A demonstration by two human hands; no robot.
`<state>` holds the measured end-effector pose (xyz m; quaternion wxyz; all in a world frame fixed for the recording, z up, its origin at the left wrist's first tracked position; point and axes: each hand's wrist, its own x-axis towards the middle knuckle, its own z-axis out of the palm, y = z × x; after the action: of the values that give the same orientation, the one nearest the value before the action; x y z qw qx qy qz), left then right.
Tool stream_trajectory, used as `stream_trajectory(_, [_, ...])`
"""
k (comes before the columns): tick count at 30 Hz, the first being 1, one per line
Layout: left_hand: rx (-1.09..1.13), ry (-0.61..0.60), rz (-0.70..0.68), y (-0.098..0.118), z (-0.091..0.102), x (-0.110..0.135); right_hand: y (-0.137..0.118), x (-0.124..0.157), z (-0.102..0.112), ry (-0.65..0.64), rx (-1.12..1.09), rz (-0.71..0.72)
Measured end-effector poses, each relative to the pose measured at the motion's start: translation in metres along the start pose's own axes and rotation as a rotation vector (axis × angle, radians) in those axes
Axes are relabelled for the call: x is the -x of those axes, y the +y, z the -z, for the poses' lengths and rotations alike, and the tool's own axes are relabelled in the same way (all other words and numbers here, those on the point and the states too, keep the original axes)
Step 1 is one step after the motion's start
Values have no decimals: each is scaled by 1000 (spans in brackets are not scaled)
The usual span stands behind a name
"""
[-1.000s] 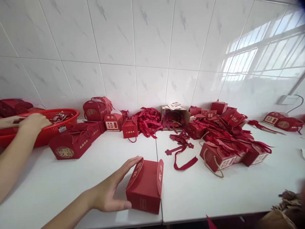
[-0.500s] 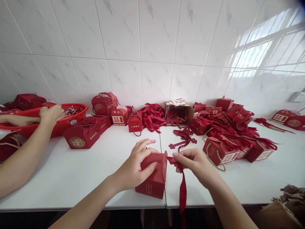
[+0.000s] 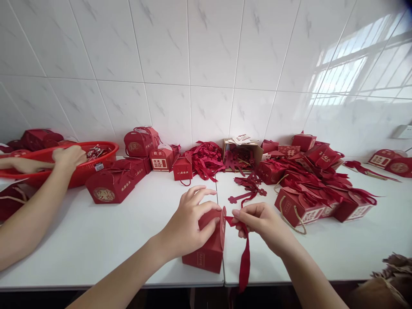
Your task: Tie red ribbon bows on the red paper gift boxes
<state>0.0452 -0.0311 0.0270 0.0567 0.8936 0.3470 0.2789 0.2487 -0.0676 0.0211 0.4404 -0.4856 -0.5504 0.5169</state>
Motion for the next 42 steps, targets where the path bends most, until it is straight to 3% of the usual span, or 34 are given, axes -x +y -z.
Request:
stream_trajectory(17, [-33,31,-81,3,3,-4,-1,-9,-13,-104,-106,82])
stream_trajectory(23, [-28,62,-77,3,4,-3,-5,-7,-11,-84,-153,86])
stream_trajectory(33, [-31,117,-87,4,-1,0,3,-10,-13,-156,-382,113])
stream_trajectory(42, [-34,132,-97,4,-4,1,4,-8,-11,-62,-109,95])
